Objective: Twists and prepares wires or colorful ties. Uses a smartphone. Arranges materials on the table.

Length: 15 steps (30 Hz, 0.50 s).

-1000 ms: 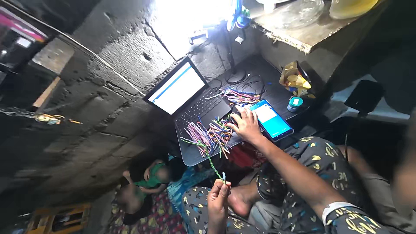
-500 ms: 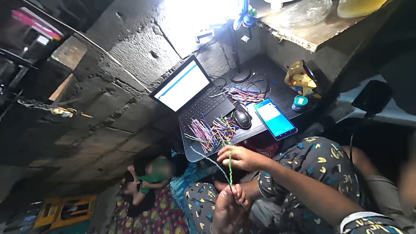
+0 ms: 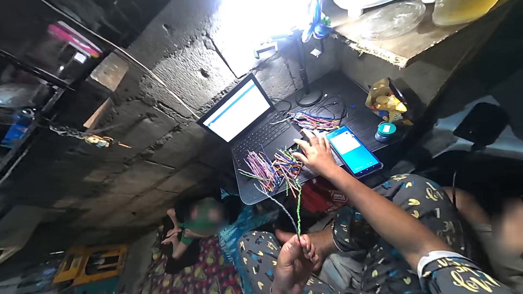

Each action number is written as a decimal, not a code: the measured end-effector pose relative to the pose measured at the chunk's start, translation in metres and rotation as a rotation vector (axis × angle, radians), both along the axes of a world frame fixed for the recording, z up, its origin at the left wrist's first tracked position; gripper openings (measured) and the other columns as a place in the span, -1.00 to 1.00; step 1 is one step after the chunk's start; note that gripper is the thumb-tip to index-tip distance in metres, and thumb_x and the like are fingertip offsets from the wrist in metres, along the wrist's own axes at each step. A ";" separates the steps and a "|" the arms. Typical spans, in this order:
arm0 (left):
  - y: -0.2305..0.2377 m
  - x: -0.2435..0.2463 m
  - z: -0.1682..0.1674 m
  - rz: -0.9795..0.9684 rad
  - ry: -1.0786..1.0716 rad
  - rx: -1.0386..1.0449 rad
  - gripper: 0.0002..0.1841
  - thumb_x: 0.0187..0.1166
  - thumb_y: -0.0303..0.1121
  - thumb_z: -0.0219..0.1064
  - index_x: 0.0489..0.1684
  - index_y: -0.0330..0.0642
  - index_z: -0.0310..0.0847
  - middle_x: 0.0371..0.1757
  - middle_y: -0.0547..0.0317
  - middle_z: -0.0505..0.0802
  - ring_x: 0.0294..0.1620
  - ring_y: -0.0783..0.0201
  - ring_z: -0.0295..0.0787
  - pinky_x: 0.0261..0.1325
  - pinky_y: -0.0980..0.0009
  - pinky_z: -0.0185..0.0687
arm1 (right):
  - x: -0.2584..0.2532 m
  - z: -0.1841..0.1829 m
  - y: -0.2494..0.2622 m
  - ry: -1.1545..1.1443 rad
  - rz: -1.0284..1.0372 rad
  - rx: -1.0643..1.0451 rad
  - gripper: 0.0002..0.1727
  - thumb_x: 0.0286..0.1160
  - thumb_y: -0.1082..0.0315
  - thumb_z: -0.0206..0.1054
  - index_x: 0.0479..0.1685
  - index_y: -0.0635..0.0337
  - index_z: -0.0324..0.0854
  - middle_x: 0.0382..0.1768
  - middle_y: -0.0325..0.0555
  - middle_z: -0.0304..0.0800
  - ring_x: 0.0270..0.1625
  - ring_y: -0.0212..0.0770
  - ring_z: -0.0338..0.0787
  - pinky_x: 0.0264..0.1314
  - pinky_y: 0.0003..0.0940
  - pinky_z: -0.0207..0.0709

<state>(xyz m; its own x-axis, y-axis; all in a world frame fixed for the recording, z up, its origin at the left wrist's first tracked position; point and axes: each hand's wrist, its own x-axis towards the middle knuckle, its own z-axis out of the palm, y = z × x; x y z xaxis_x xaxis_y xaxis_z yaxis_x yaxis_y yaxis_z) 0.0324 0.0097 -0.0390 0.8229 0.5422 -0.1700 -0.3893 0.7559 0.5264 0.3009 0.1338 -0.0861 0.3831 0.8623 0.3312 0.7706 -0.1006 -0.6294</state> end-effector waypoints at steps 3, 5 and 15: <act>0.003 -0.002 0.001 -0.011 -0.028 -0.010 -0.80 0.62 -0.16 0.38 -0.25 -0.06 0.81 -0.30 0.29 0.82 -0.20 0.39 0.79 -0.02 0.48 0.67 | -0.017 0.016 -0.023 0.160 0.228 0.012 -0.46 0.68 -0.05 0.23 0.51 0.00 0.63 0.70 0.17 0.36 0.76 0.32 0.25 0.69 0.40 0.11; 0.005 -0.003 0.003 -0.002 -0.063 -0.021 -0.80 0.64 -0.17 0.36 -0.22 -0.06 0.81 -0.28 0.27 0.84 -0.17 0.37 0.80 0.01 0.47 0.70 | -0.028 0.024 -0.043 0.383 0.596 -0.063 -0.55 0.72 0.13 0.19 0.42 0.14 0.68 0.56 0.16 0.55 0.66 0.15 0.45 0.68 0.18 0.25; 0.000 0.004 0.015 -0.136 -0.361 -0.274 -0.79 0.55 -0.27 0.43 -0.02 -0.15 0.83 -0.19 0.24 0.90 -0.07 0.33 0.87 0.12 0.45 0.74 | -0.083 0.039 -0.084 1.274 1.511 -0.056 -0.77 0.59 0.31 0.26 -0.07 0.19 0.81 -0.01 -0.30 0.91 0.06 -0.50 0.81 0.26 -0.48 0.64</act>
